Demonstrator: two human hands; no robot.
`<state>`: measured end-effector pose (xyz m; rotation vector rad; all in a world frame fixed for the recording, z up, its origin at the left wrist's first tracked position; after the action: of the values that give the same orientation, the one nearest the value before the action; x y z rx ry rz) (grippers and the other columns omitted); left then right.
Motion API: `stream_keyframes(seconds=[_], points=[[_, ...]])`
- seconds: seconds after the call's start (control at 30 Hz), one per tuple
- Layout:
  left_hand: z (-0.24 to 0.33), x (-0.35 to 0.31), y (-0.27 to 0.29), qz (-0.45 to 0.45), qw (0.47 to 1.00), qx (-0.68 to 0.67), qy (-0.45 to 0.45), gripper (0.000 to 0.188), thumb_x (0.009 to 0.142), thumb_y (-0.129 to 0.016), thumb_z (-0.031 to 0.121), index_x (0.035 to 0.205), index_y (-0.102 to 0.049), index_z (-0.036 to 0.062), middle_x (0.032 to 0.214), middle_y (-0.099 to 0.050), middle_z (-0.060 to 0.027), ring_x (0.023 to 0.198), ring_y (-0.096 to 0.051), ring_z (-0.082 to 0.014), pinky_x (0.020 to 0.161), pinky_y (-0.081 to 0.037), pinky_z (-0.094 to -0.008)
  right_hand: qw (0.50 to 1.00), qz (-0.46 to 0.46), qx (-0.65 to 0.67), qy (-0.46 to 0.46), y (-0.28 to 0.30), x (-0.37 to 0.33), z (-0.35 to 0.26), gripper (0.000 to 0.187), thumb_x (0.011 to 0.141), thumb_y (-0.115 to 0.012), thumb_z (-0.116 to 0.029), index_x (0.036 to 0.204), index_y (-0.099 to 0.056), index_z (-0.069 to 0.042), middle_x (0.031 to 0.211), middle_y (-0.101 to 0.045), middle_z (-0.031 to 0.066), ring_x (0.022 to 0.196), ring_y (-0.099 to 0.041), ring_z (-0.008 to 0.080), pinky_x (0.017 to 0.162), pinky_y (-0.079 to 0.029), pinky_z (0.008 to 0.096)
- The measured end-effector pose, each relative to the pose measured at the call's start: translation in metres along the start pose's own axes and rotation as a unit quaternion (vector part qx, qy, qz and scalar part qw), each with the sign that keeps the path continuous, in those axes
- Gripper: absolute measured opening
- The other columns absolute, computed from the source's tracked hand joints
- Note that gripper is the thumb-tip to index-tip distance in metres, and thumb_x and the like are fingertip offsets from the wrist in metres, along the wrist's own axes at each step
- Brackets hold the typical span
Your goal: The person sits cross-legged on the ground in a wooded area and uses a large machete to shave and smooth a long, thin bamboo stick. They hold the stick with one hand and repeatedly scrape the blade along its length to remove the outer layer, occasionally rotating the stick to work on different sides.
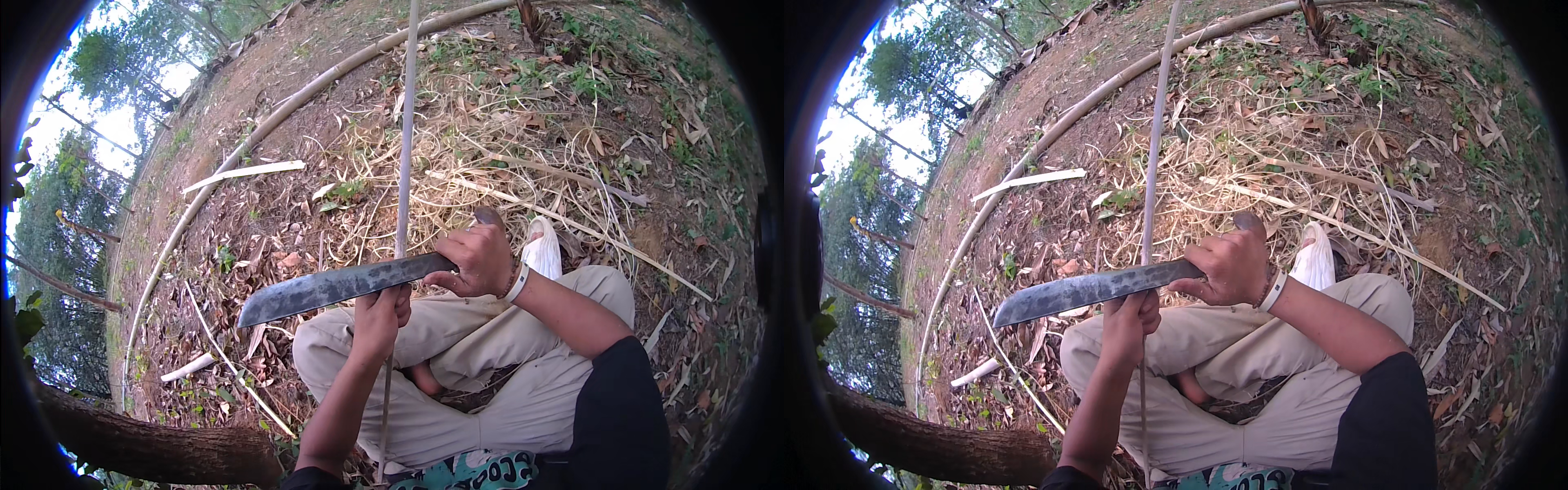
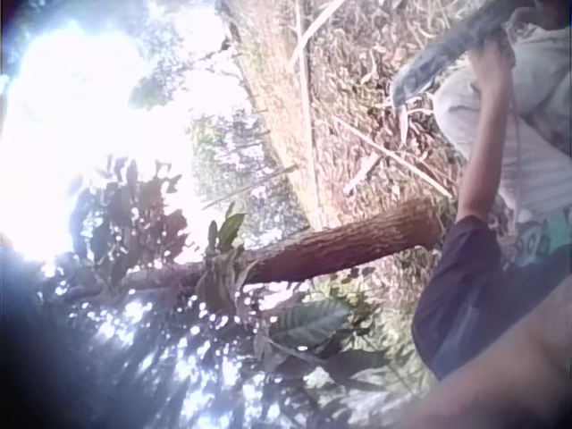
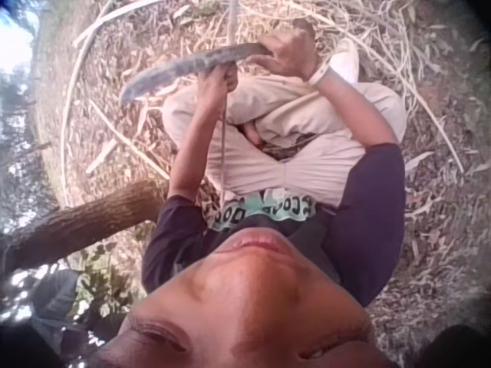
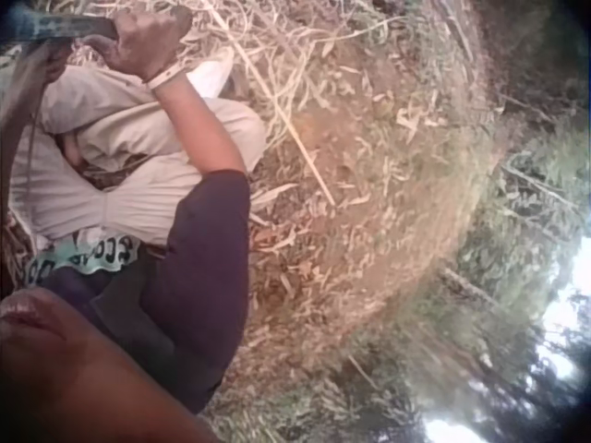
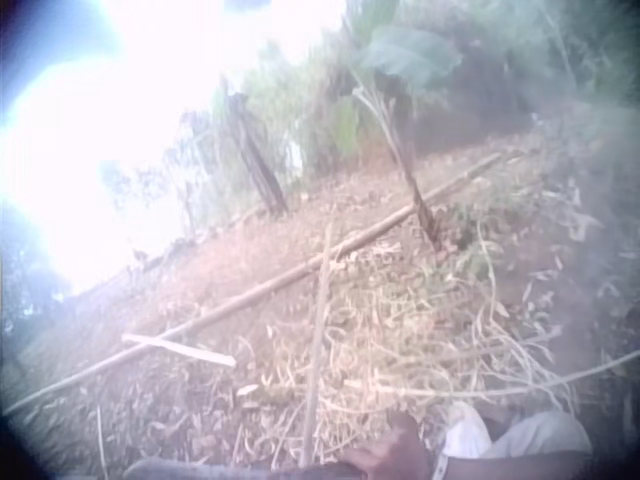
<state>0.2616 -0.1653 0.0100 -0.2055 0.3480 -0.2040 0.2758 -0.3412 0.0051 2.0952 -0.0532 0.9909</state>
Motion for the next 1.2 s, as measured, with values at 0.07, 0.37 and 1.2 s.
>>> stream_keyframes(seconds=[0.07, 0.37, 1.2], points=[[0.003, -0.004, 0.002, -0.032, 0.999, 0.020, -0.012, 0.020, 0.104, -0.049, 0.025, 0.101, -0.051, 0.0053, 0.062, -0.036, 0.0067, 0.047, -0.027, -0.0011, 0.040, -0.020, -0.0192, 0.999, 0.021, 0.005, -0.038, 0.005, 0.001, 0.014, 0.058, 0.090, -0.055, -0.063, 0.071, -0.060, -0.008, 0.058, -0.055, 0.0102, 0.052, -0.059, 0.0313, 0.050, -0.045, 0.0398], [-0.020, -0.092, 0.031, -0.064, 0.995, 0.039, 0.070, 0.026, 0.106, -0.045, 0.027, 0.093, -0.047, 0.0050, 0.060, -0.031, 0.0072, 0.046, -0.027, -0.0021, 0.040, -0.021, -0.0219, 0.984, 0.086, -0.098, -0.125, 0.032, 0.002, 0.094, 0.063, 0.093, -0.047, -0.067, 0.067, -0.058, -0.010, 0.053, -0.054, 0.0093, 0.052, -0.061, 0.0311, 0.047, -0.045, 0.0407], [-0.012, 0.014, 0.010, -0.047, 0.996, -0.008, 0.082, 0.027, 0.106, -0.045, 0.028, 0.106, -0.056, 0.0039, 0.064, -0.032, 0.0067, 0.049, -0.024, -0.0019, 0.041, -0.018, -0.0187, 0.996, -0.039, -0.035, -0.074, -0.010, -0.005, 0.010, 0.057, 0.091, -0.054, -0.061, 0.067, -0.058, -0.010, 0.057, -0.060, 0.0104, 0.051, -0.061, 0.0295, 0.049, -0.046, 0.0413]])
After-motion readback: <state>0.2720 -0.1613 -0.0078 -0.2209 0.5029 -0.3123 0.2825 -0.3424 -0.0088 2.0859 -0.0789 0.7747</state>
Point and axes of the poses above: each hand's wrist, its own x-axis towards the middle knuckle, its own y-axis out of the back of the hand, z = x × y, the point moved 5 cm from there along x, towards the middle knuckle
